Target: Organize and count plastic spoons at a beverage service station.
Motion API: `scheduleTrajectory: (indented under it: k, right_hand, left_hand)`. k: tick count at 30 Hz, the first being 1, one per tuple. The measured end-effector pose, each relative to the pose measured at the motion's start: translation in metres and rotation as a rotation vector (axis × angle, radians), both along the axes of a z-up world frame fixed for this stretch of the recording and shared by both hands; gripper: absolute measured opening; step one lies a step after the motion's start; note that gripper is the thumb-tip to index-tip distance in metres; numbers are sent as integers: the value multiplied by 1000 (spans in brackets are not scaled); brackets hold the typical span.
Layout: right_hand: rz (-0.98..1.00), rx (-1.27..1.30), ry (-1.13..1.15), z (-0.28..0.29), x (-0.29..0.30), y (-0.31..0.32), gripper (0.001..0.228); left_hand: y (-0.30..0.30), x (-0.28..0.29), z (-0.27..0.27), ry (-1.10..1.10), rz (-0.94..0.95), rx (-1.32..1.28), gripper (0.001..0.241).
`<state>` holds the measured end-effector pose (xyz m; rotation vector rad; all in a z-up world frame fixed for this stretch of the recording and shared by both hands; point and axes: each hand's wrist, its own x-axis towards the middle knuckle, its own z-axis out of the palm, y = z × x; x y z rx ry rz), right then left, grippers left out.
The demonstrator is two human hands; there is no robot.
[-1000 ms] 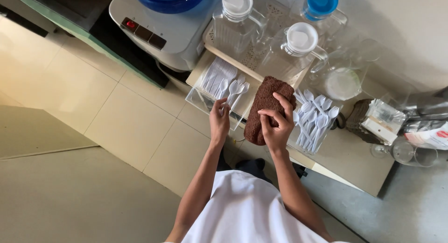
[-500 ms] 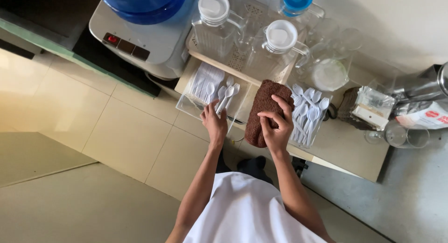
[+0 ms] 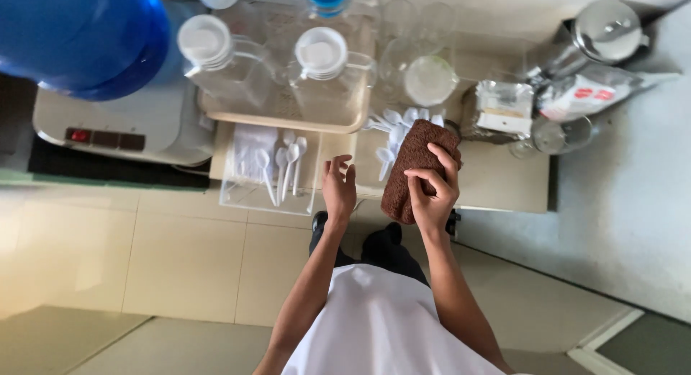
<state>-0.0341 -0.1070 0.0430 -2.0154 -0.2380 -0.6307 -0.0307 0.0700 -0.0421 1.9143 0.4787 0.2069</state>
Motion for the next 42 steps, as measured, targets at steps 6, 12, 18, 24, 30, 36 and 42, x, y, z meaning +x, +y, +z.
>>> scheduleTrajectory:
  k: [6,12,18,24,30,36,42]
  right_hand:
    - [-138,-8,-9,7,-9,-35,11]
    - [-210,-12,-49,5,-13,-61,12]
    - [-228,-14,-47,7,-13,-74,12]
    - [-208,-32,-76,11,-6,-79,13]
    - [-180,0,-54,-1,0,-82,13]
    - [-156,-27,-47,10,2,-73,11]
    - [-117,-14,-40,6,7,-66,10]
  left_hand:
    - [-43,14,-20,-17,-155,65,19]
    - [-72,21,-32,-6,-293,199,30]
    - [-87,25,-19,205,-468,176,39]
    - [-94,27,-33,207,-460,252,38]
    - [-95,33,-58,200,-397,262,28]
    - [-89,31,-63,154,-331,247,16]
    - [-86,35,-29,54,-238,144,14]
